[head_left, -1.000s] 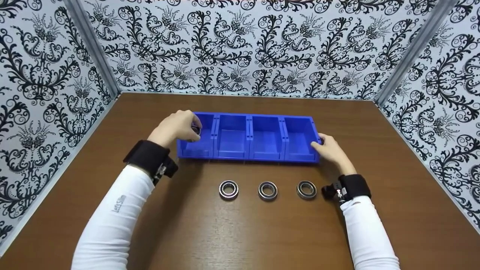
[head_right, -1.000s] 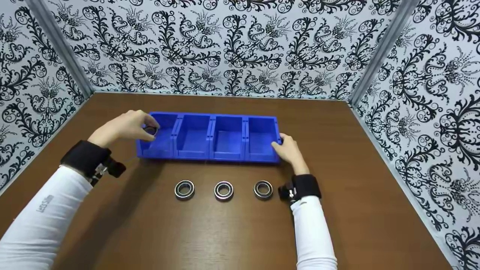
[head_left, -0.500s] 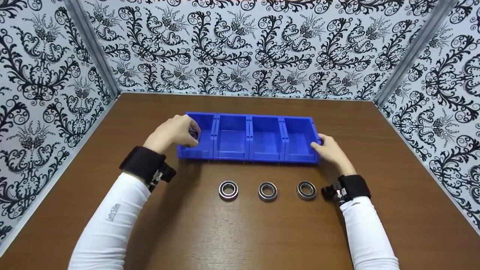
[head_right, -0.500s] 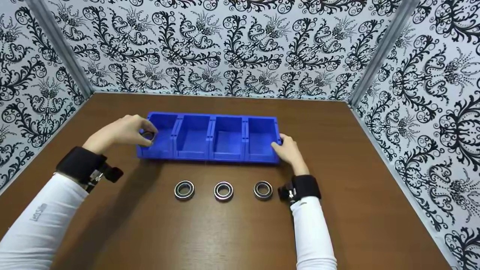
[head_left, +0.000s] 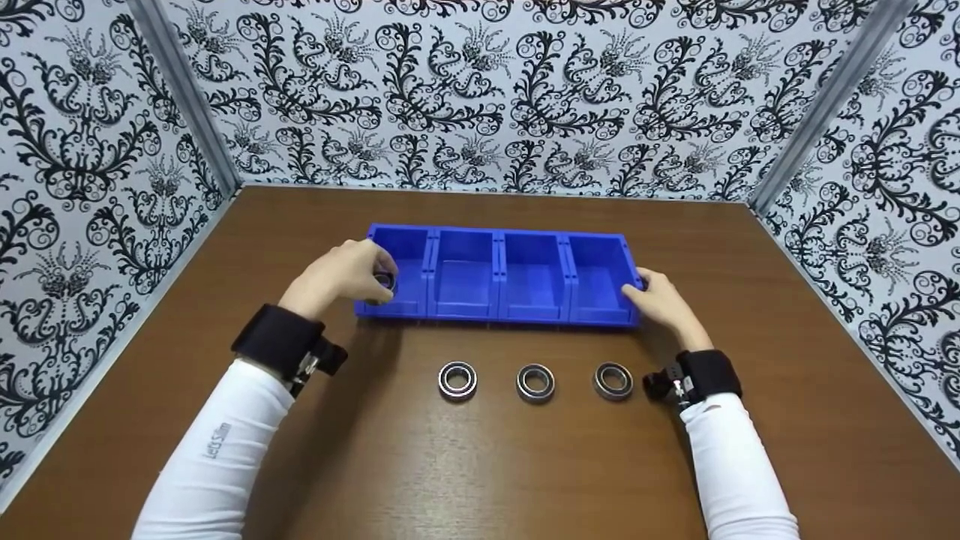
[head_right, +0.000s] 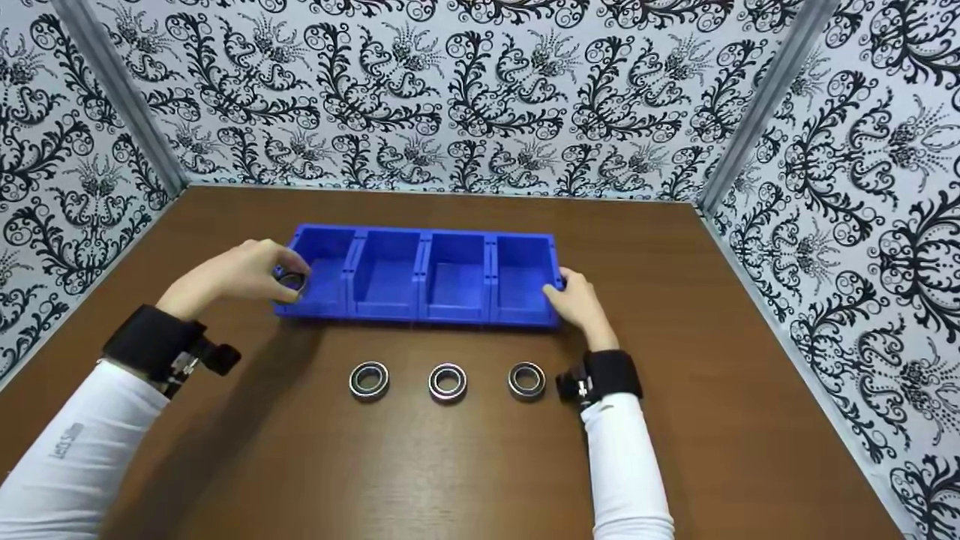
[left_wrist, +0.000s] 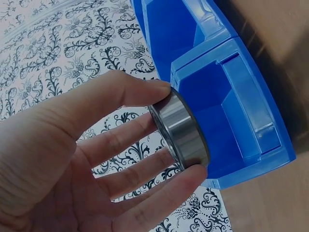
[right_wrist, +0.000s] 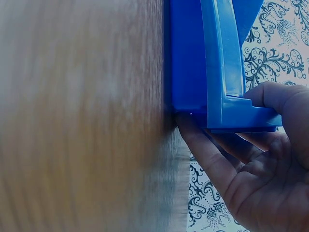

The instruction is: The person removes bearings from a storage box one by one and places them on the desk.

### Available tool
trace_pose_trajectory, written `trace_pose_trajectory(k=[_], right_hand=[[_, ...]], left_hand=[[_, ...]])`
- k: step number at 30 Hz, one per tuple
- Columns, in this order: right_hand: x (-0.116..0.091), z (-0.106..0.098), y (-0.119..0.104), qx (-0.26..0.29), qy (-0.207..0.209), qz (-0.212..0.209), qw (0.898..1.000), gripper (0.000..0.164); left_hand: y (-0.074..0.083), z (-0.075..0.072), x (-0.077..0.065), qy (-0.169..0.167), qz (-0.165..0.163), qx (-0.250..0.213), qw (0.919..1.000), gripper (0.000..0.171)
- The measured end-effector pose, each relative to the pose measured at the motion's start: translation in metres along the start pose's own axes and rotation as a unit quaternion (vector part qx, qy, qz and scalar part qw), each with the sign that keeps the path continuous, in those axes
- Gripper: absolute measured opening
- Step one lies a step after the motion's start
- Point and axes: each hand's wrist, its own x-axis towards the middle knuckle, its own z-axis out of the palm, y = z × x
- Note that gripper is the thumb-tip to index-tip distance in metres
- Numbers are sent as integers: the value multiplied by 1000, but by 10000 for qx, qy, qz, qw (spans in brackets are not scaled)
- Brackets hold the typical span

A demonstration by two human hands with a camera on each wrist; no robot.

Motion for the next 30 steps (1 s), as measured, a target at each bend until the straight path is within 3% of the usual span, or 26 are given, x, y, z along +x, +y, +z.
trace_pose_trajectory(k=[30], right_hand=[[0,1,-1,69,-13,-12,10000,50]], left_hand=[[-3,12,-23,-248,329,-95,9991,41]])
